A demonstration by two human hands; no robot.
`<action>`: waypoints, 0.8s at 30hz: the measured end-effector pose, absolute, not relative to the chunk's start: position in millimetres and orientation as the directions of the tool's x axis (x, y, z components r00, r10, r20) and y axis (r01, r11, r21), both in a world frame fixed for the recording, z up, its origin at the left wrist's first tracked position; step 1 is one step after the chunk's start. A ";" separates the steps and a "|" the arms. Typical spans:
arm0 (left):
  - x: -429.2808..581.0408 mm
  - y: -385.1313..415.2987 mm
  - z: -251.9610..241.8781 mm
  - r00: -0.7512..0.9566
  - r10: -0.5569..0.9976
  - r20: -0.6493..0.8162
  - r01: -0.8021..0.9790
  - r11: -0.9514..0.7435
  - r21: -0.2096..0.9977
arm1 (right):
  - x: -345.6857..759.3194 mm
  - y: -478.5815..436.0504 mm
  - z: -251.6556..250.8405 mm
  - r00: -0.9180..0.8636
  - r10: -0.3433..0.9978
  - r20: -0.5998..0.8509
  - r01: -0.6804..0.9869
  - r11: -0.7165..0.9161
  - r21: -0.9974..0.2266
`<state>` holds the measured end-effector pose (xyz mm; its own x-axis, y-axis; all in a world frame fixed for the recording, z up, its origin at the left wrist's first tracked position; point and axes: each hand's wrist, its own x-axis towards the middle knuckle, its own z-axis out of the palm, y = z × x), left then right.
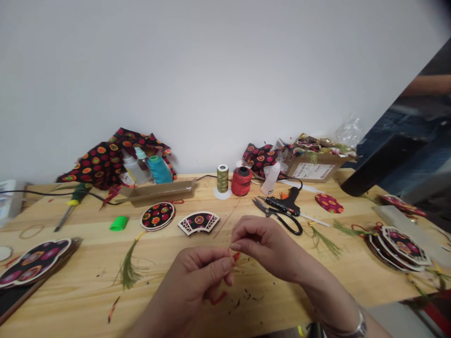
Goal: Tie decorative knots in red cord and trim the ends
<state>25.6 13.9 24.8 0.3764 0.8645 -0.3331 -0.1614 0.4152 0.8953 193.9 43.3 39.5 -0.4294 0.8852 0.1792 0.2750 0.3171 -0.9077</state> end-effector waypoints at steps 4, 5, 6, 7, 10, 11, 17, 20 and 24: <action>23.9 14.9 24.4 0.356 0.884 -0.303 -0.252 0.403 0.880 | 188.5 32.6 23.1 -0.363 0.929 0.074 -0.010 0.076 -0.997; 23.8 15.0 24.0 0.356 0.885 -0.300 -0.264 0.403 0.876 | 187.4 30.2 21.2 -0.351 0.936 0.038 -0.050 0.022 -0.998; 23.7 15.2 23.6 0.354 0.886 -0.299 -0.271 0.404 0.874 | 186.4 28.0 20.4 -0.339 0.941 0.008 -0.074 -0.019 -0.997; 23.8 15.4 23.0 0.351 0.887 -0.300 -0.274 0.404 0.873 | 185.7 26.2 20.7 -0.332 0.943 -0.015 -0.092 -0.048 -0.995; 23.9 16.8 21.4 0.341 0.889 -0.305 -0.284 0.406 0.868 | 184.8 22.6 25.6 -0.339 0.941 -0.020 -0.139 -0.071 -0.988; 24.0 17.3 20.9 0.343 0.888 -0.307 -0.287 0.410 0.866 | 184.7 21.9 27.6 -0.343 0.939 -0.012 -0.157 -0.070 -0.985; 25.3 17.7 19.9 0.365 0.876 -0.316 -0.303 0.433 0.849 | 181.9 20.1 28.9 -0.320 0.947 -0.036 -0.221 -0.112 -0.969; 25.7 16.7 20.6 0.347 0.880 -0.325 -0.303 0.433 0.849 | 179.4 20.8 25.4 -0.282 0.956 -0.083 -0.216 -0.147 -0.965; 24.7 16.3 20.4 0.341 0.879 -0.333 -0.290 0.436 0.852 | 179.2 22.2 23.9 -0.259 0.960 -0.108 -0.194 -0.161 -0.968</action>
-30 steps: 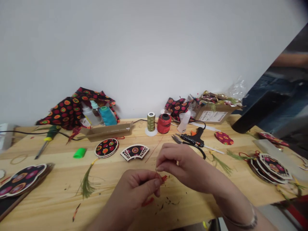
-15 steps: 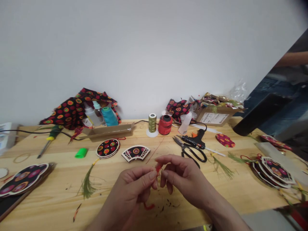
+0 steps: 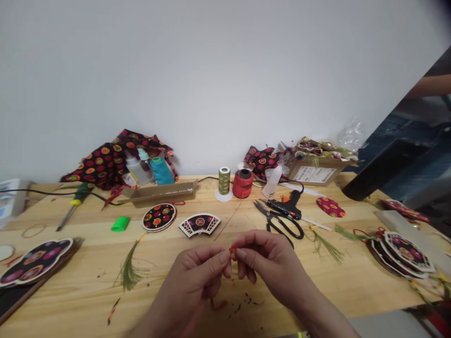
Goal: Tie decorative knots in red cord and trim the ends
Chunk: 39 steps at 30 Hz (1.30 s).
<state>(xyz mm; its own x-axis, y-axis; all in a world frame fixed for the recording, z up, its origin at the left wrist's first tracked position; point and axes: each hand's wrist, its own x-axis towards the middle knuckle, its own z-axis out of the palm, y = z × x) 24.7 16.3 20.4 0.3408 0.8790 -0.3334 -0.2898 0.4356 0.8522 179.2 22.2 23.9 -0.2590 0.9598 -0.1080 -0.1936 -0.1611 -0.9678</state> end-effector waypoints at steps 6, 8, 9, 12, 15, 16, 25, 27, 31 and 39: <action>25.6 15.7 19.6 0.341 0.875 -0.344 -0.234 0.434 0.870 | 184.4 24.4 27.0 -0.169 0.986 0.014 0.015 0.017 -1.000; 26.4 15.0 20.2 0.372 0.860 -0.348 -0.216 0.445 0.869 | 185.8 25.5 28.4 -0.171 0.980 0.106 0.088 0.123 -0.989; 26.7 14.5 20.5 0.388 0.852 -0.352 -0.212 0.454 0.866 | 186.3 26.0 28.9 -0.182 0.972 0.148 0.102 0.169 -0.980; 26.5 13.0 20.9 0.419 0.832 -0.363 -0.230 0.484 0.844 | 186.6 26.7 28.9 -0.207 0.960 0.189 0.087 0.211 -0.974; 26.1 12.4 21.3 0.424 0.821 -0.382 -0.290 0.522 0.802 | 186.2 26.1 27.2 -0.196 0.975 0.106 0.036 0.115 -0.993; 26.0 12.6 21.5 0.423 0.819 -0.388 -0.309 0.533 0.788 | 186.2 25.7 26.7 -0.202 0.976 0.079 0.019 0.085 -0.996; 24.7 13.4 19.9 0.409 0.815 -0.411 -0.362 0.558 0.746 | 192.7 21.5 27.3 -0.321 0.938 0.133 0.048 0.156 -0.987; 25.4 12.8 19.6 0.392 0.822 -0.412 -0.366 0.551 0.750 | 191.9 20.9 27.7 -0.317 0.939 0.132 0.036 0.152 -0.988; 28.2 12.4 20.7 0.334 0.844 -0.419 -0.369 0.526 0.766 | 186.7 21.7 26.3 -0.253 0.956 0.145 -0.006 0.149 -0.989; 30.3 14.1 21.6 0.293 0.854 -0.429 -0.319 0.511 0.798 | 183.0 23.0 24.2 -0.192 0.967 0.165 0.012 0.171 -0.985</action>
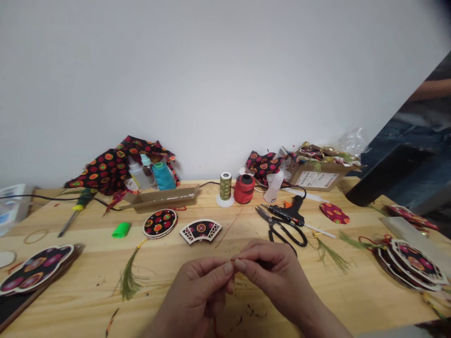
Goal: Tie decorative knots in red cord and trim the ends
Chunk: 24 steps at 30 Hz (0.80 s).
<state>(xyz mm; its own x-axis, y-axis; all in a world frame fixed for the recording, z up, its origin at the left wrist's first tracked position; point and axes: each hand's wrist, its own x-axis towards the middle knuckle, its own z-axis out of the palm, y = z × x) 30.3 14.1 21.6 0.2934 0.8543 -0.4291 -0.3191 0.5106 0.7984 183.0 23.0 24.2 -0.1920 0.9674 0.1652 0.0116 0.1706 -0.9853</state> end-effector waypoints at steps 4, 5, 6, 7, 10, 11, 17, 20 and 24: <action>30.0 11.9 23.1 0.312 0.851 -0.423 -0.362 0.518 0.775 | 185.1 22.9 25.3 -0.177 0.974 0.140 0.045 0.150 -0.988; 29.8 11.5 23.5 0.319 0.850 -0.419 -0.378 0.520 0.766 | 185.8 23.0 25.7 -0.174 0.975 0.137 0.056 0.148 -0.987; 29.6 11.1 23.9 0.326 0.850 -0.414 -0.389 0.520 0.761 | 186.5 23.0 26.0 -0.170 0.976 0.133 0.067 0.146 -0.987; 29.5 10.9 24.2 0.336 0.850 -0.406 -0.394 0.518 0.759 | 187.3 22.9 26.4 -0.169 0.977 0.130 0.075 0.144 -0.987; 29.6 10.8 24.9 0.352 0.855 -0.380 -0.367 0.500 0.785 | 189.2 22.3 27.5 -0.172 0.977 0.123 0.088 0.139 -0.986; 29.7 10.8 24.9 0.358 0.855 -0.375 -0.347 0.495 0.797 | 189.6 22.0 27.8 -0.173 0.977 0.124 0.095 0.142 -0.985; 31.7 11.2 23.9 0.322 0.868 -0.377 -0.274 0.466 0.841 | 189.5 20.7 27.4 -0.180 0.975 0.129 0.114 0.151 -0.982; 32.4 10.9 23.5 0.308 0.867 -0.393 -0.256 0.473 0.843 | 188.9 20.4 26.7 -0.180 0.976 0.125 0.124 0.148 -0.981; 32.2 10.7 22.9 0.316 0.864 -0.393 -0.283 0.481 0.830 | 189.3 19.9 26.8 -0.179 0.975 0.129 0.137 0.154 -0.979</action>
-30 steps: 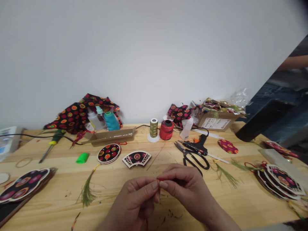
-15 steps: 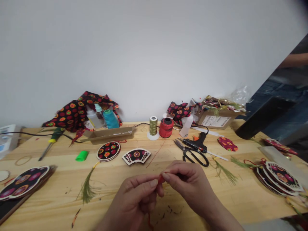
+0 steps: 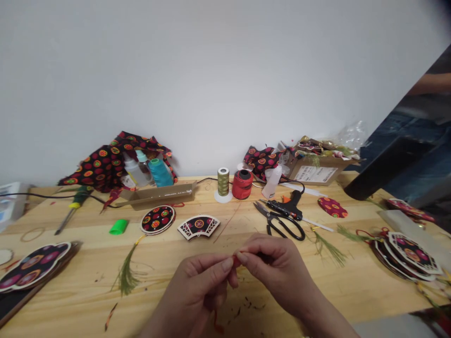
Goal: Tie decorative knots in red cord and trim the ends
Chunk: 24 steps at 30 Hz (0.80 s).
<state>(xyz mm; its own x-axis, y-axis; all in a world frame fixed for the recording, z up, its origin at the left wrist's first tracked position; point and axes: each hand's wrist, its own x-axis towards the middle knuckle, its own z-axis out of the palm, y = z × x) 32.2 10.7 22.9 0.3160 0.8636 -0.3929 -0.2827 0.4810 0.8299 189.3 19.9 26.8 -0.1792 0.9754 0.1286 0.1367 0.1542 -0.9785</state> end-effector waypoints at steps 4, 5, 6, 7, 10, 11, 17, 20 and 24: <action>33.0 12.1 22.6 0.318 0.867 -0.383 -0.282 0.472 0.835 | 190.5 19.6 27.3 -0.171 0.975 0.140 0.124 0.162 -0.979; 33.7 12.5 22.6 0.306 0.870 -0.386 -0.276 0.469 0.839 | 190.8 19.7 27.5 -0.171 0.975 0.144 0.125 0.167 -0.978; 34.4 12.8 22.7 0.294 0.874 -0.387 -0.273 0.465 0.842 | 191.0 19.9 27.6 -0.174 0.974 0.148 0.128 0.172 -0.977; 35.3 12.9 22.8 0.282 0.877 -0.390 -0.270 0.462 0.845 | 191.1 20.1 27.8 -0.175 0.973 0.151 0.133 0.176 -0.975; 37.2 12.4 23.4 0.256 0.882 -0.396 -0.255 0.456 0.852 | 190.7 20.3 28.2 -0.177 0.972 0.157 0.144 0.183 -0.972; 37.5 12.1 23.6 0.249 0.884 -0.396 -0.250 0.454 0.855 | 190.5 20.1 28.4 -0.177 0.971 0.160 0.142 0.186 -0.972; 36.7 10.5 22.9 0.228 0.890 -0.395 -0.231 0.444 0.866 | 190.6 17.5 28.8 -0.178 0.968 0.176 0.152 0.204 -0.967; 35.3 10.3 21.2 0.221 0.897 -0.382 -0.221 0.428 0.876 | 192.7 16.7 27.9 -0.203 0.965 0.167 0.160 0.201 -0.966; 32.9 11.7 19.5 0.202 0.909 -0.366 -0.246 0.408 0.879 | 195.3 14.2 26.0 -0.223 0.967 0.124 0.142 0.158 -0.977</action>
<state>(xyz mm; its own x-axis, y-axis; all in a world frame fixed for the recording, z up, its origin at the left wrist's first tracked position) 32.9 11.7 19.5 0.2015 0.9087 -0.3657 -0.2459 0.4083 0.8791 195.3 14.2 26.0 -0.2233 0.9669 0.1235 0.1416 0.1575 -0.9773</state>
